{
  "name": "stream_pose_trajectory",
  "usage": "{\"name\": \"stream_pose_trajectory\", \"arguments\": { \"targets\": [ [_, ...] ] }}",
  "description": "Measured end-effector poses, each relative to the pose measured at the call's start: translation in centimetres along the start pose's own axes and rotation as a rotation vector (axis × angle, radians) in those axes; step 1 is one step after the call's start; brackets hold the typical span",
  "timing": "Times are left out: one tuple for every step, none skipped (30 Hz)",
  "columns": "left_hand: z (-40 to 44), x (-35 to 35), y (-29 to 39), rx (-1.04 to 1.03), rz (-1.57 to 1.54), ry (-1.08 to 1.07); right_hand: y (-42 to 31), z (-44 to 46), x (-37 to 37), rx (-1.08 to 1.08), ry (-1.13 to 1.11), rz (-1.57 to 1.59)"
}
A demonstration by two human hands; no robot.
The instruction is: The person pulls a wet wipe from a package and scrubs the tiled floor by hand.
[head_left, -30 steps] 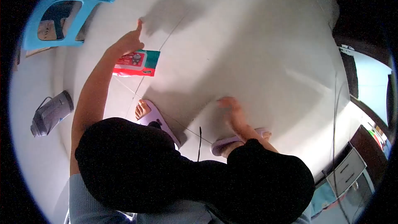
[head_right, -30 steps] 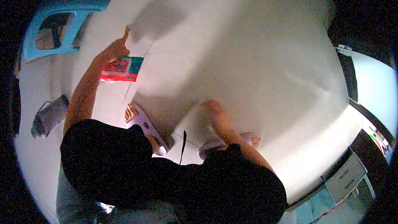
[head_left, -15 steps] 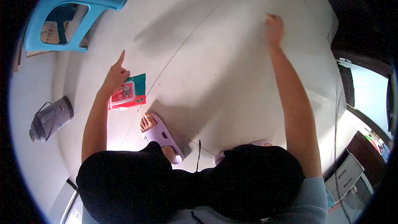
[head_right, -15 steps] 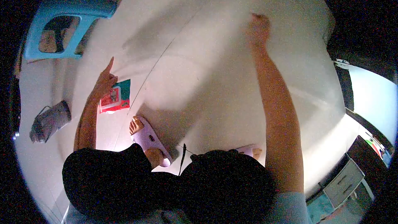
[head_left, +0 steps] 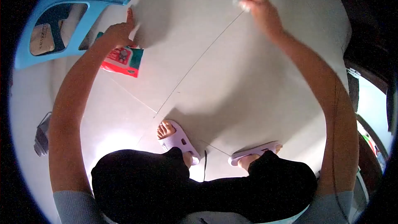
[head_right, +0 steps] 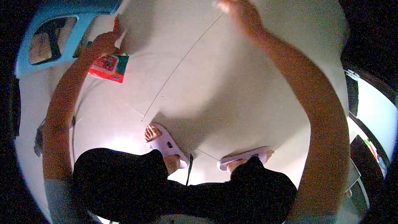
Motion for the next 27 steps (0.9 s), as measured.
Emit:
{"name": "stream_pose_trajectory", "arguments": {
  "targets": [
    [0.2,0.2,0.2,-0.008,0.004,-0.006,0.8,2.0,0.3,0.242,0.131,-0.094],
    [-0.3,0.2,0.1,0.037,-0.008,-0.032,1.6,3.0,-0.5,0.189,0.173,-0.095],
    [-0.4,0.3,0.0,0.009,-0.011,-0.004,1.6,3.6,-1.2,0.136,0.215,-0.097],
    [-0.5,0.3,-0.1,-0.018,-0.013,0.025,1.2,2.5,-3.2,-0.073,0.173,0.031],
    [-0.6,0.4,-0.2,-0.045,-0.015,0.053,-0.6,0.2,-5.2,-0.280,0.132,0.158],
    [-0.7,0.7,0.1,-0.054,-0.031,0.050,-4.5,-2.0,-5.9,-0.306,-0.013,0.210],
    [-0.6,0.5,0.0,-0.068,-0.051,0.065,-7.5,-5.2,-7.1,-0.353,-0.006,0.425],
    [-0.6,0.2,-0.1,-0.083,-0.071,0.080,-10.4,-9.0,-8.4,-0.234,-0.178,0.421],
    [-0.5,0.0,-0.1,-0.098,-0.090,0.095,-13.4,-12.9,-9.7,-0.110,-0.343,0.430],
    [-0.4,-0.3,-0.3,-0.068,-0.100,0.061,-16.7,-15.0,-8.4,0.112,-0.471,0.413],
    [-0.4,-0.1,-0.5,-0.036,-0.108,0.030,-18.1,-16.5,-8.0,-0.157,-0.754,0.502],
    [-0.6,0.5,-0.1,0.007,-0.082,-0.007,-18.9,-16.4,-6.9,-0.050,-0.797,0.418],
    [-0.6,0.9,0.1,-0.008,-0.075,-0.008,-17.1,-15.8,-5.9,-0.009,-0.628,0.308],
    [-0.6,0.9,0.1,-0.003,-0.068,-0.015,-15.3,-15.3,-4.8,0.013,-0.464,0.190],
    [-0.5,0.8,0.2,-0.002,-0.062,-0.025,-10.2,-14.4,-3.2,-0.029,-0.092,0.036],
    [-0.5,0.5,0.2,-0.055,-0.077,-0.027,-6.2,-9.2,0.5,-0.173,0.040,-0.007],
    [-0.4,0.3,0.1,-0.071,-0.066,-0.019,-1.8,-8.0,2.5,-0.185,0.184,-0.149],
    [-0.3,0.0,-0.1,-0.071,-0.045,-0.009,2.6,-6.9,4.6,-0.217,0.327,-0.291],
    [-0.3,-0.1,0.0,-0.069,-0.028,0.001,6.8,-5.9,6.6,-0.265,0.462,-0.418],
    [-0.4,0.3,0.1,-0.040,-0.018,-0.028,7.0,-6.2,6.5,-0.273,0.472,-0.428],
    [-0.3,0.1,0.0,-0.056,-0.010,-0.024,7.9,-6.6,6.3,-0.456,0.497,-0.295],
    [-0.1,-0.5,-0.4,-0.075,-0.064,0.003,8.4,-7.0,5.6,-0.632,0.516,-0.156],
    [-0.2,-0.8,-0.4,-0.088,-0.123,0.030,6.4,-8.1,2.7,-0.830,0.290,-0.045],
    [-0.3,-0.7,-0.1,-0.111,-0.065,0.019,1.5,-9.9,0.4,-0.559,0.117,-0.143],
    [-0.5,0.1,0.4,-0.121,-0.069,0.017,-2.4,-12.9,-0.6,-0.790,0.150,0.115],
    [-0.8,1.1,0.9,-0.088,-0.086,0.011,-6.0,-16.8,-3.2,-0.680,0.013,0.163],
    [-1.0,1.7,1.1,-0.054,-0.104,0.003,-9.9,-20.2,-5.0,-0.579,-0.223,0.107]
  ]
}}
Point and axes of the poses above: each hand's wrist, its own z-axis towards the middle knuckle, its own x-axis out of the back of the hand, y = z × x, the point moved 7 cm from there along z, towards the middle knuckle, and after that the axes turned 14 degrees about y, right-handed, at the moved point
